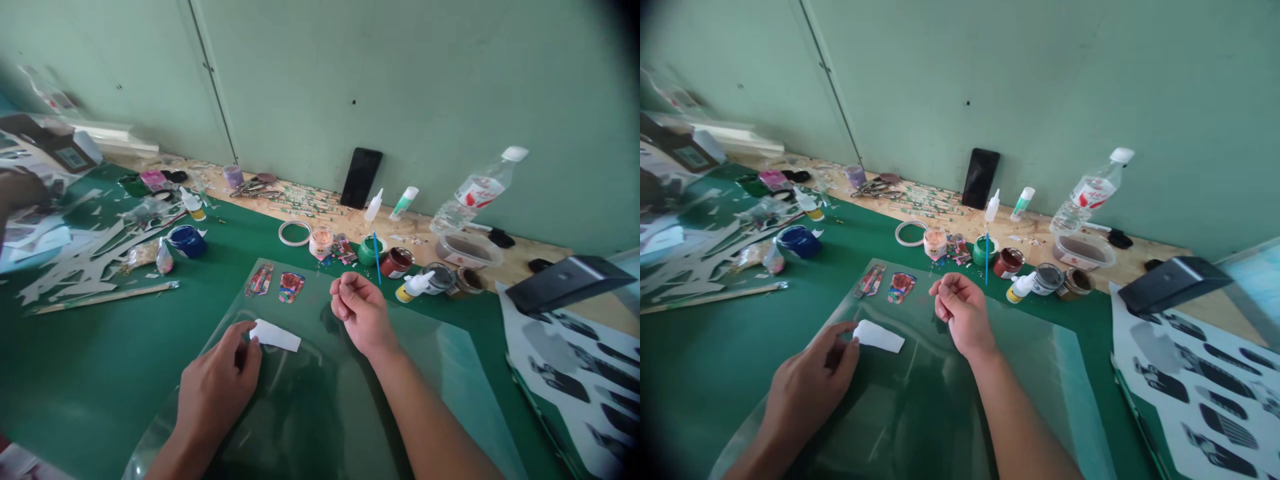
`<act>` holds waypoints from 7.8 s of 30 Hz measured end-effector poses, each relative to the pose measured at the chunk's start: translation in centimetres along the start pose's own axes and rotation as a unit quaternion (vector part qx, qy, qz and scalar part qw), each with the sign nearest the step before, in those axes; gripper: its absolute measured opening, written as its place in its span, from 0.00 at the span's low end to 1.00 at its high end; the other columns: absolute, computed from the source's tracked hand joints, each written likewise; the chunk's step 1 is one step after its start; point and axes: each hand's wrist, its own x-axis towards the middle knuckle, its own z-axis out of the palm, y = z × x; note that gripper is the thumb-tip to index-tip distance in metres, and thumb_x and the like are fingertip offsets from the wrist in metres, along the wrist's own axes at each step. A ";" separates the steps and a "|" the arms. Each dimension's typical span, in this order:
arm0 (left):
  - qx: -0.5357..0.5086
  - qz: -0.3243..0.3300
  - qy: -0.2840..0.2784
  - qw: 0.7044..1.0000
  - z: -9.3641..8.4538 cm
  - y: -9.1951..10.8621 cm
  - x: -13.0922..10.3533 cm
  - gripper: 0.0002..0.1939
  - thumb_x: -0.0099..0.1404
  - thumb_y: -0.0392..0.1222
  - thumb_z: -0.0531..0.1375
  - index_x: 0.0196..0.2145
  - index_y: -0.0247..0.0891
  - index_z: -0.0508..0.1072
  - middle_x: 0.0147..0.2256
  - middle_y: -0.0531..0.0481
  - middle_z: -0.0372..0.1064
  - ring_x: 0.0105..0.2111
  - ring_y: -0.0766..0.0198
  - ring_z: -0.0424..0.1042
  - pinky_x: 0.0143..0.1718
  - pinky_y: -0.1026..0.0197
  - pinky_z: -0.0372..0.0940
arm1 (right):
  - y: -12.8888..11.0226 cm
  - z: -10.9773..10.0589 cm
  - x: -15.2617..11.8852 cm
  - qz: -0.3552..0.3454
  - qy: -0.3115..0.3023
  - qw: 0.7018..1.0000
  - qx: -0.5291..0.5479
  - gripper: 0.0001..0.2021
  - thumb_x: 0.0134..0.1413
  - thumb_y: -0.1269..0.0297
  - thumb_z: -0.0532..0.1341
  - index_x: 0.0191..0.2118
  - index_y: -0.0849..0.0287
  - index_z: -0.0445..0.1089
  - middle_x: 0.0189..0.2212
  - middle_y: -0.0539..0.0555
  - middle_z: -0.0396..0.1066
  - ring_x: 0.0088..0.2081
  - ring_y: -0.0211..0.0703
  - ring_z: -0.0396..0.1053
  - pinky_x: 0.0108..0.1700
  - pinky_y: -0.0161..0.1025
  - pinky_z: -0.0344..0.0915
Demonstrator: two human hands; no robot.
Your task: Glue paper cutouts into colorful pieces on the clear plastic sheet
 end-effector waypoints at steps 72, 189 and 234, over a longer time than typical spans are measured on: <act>-0.201 0.072 0.036 0.976 0.2 8.4 4.0 0.10 0.66 0.39 0.58 0.29 0.42 0.78 0.30 0.55 0.78 0.30 0.66 0.74 0.33 0.64 0.61 | 1.4 -1.2 -0.3 -0.050 -0.142 0.973 -0.177 0.12 0.55 0.70 0.66 0.43 0.48 0.80 0.32 0.50 0.72 0.28 0.35 0.68 0.29 0.36 0.64; -0.207 0.205 0.164 0.943 2.1 7.1 3.7 0.05 0.64 0.34 0.60 0.31 0.38 0.75 0.26 0.55 0.75 0.26 0.70 0.73 0.30 0.69 0.63 | 1.3 -1.0 -0.7 -0.043 -0.136 0.979 -0.145 0.07 0.55 0.69 0.67 0.39 0.52 0.81 0.31 0.50 0.72 0.28 0.35 0.69 0.28 0.35 0.65; -0.360 0.101 -0.030 0.927 0.4 7.4 3.7 0.10 0.68 0.39 0.56 0.29 0.38 0.73 0.23 0.54 0.71 0.23 0.68 0.69 0.25 0.66 0.62 | 1.1 -0.5 -0.9 -0.045 -0.135 0.980 -0.137 0.06 0.54 0.65 0.67 0.38 0.52 0.81 0.31 0.50 0.73 0.27 0.37 0.69 0.29 0.37 0.65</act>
